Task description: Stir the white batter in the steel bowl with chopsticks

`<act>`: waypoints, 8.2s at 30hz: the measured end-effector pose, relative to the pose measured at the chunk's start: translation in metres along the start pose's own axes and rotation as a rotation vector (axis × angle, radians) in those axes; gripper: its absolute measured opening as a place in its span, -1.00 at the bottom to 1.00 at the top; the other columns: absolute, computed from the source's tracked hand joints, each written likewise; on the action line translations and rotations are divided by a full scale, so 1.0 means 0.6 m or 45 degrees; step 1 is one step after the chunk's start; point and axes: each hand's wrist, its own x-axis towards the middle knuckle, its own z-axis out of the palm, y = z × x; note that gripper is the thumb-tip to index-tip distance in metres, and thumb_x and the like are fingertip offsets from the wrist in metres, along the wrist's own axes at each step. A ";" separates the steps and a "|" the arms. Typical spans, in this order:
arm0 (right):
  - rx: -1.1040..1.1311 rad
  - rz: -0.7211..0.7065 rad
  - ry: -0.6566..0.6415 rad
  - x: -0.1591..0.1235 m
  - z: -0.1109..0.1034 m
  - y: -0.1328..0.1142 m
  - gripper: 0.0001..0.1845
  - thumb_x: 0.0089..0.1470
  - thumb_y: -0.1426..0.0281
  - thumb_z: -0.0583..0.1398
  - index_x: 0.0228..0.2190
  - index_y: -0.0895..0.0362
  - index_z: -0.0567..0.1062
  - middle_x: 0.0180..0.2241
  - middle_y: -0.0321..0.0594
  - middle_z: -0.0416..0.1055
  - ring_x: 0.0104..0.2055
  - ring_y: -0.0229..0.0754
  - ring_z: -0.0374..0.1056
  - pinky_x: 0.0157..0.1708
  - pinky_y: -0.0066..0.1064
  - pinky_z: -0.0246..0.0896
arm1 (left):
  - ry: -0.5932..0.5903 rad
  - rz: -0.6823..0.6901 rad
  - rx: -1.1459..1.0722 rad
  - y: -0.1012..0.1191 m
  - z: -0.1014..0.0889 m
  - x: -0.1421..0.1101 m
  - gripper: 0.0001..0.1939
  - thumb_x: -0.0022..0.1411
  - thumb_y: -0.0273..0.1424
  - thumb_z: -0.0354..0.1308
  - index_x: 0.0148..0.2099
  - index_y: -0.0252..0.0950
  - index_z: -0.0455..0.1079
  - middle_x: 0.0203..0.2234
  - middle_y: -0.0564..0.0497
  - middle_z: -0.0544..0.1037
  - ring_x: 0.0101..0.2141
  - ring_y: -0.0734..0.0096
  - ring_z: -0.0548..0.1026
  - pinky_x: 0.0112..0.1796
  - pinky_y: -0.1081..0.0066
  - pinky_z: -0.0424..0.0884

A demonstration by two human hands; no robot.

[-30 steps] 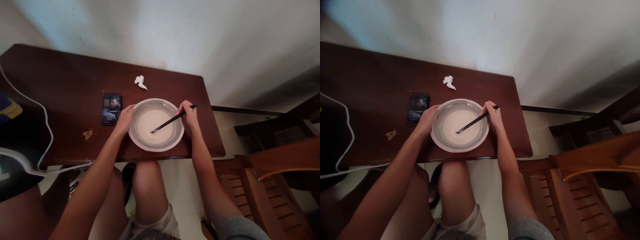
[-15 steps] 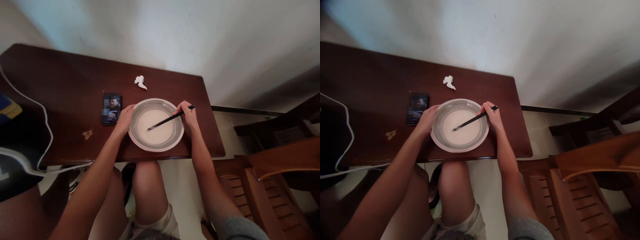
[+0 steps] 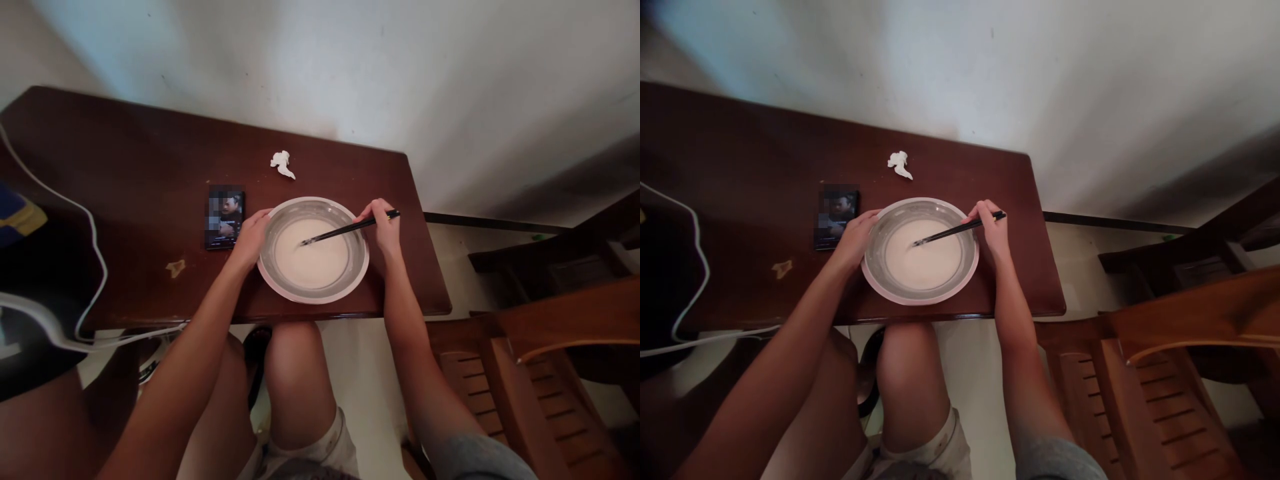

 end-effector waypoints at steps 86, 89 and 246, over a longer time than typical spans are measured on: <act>-0.045 0.006 0.056 0.003 -0.002 -0.003 -0.49 0.13 -0.04 0.17 -0.63 0.06 0.40 -0.69 -0.38 0.34 -0.58 -0.27 0.36 -0.44 -0.39 0.29 | 0.004 -0.002 0.049 -0.001 0.001 0.001 -0.72 0.15 -0.35 0.05 -0.18 -0.30 0.54 -0.20 -0.06 0.63 -0.08 0.22 0.50 0.01 0.29 0.39; 0.052 0.009 0.179 0.006 -0.007 0.000 -0.48 0.15 -0.02 0.15 -0.66 0.06 0.35 -0.72 -0.42 0.27 -0.67 -0.32 0.28 -0.54 -0.42 0.18 | 0.012 -0.006 0.054 0.002 0.002 -0.001 -0.71 0.15 -0.36 0.05 -0.18 -0.30 0.54 -0.19 -0.07 0.63 -0.07 0.20 0.50 0.03 0.28 0.39; -0.006 0.132 -0.229 -0.006 0.002 -0.014 -0.61 0.17 0.10 0.17 -0.57 0.06 0.48 -0.68 -0.37 0.43 -0.60 -0.26 0.39 -0.44 -0.39 0.30 | -0.011 -0.042 0.069 0.004 -0.004 -0.002 -0.60 0.15 -0.19 0.09 -0.06 -0.33 0.50 -0.04 -0.14 0.60 0.00 0.13 0.49 0.10 0.20 0.35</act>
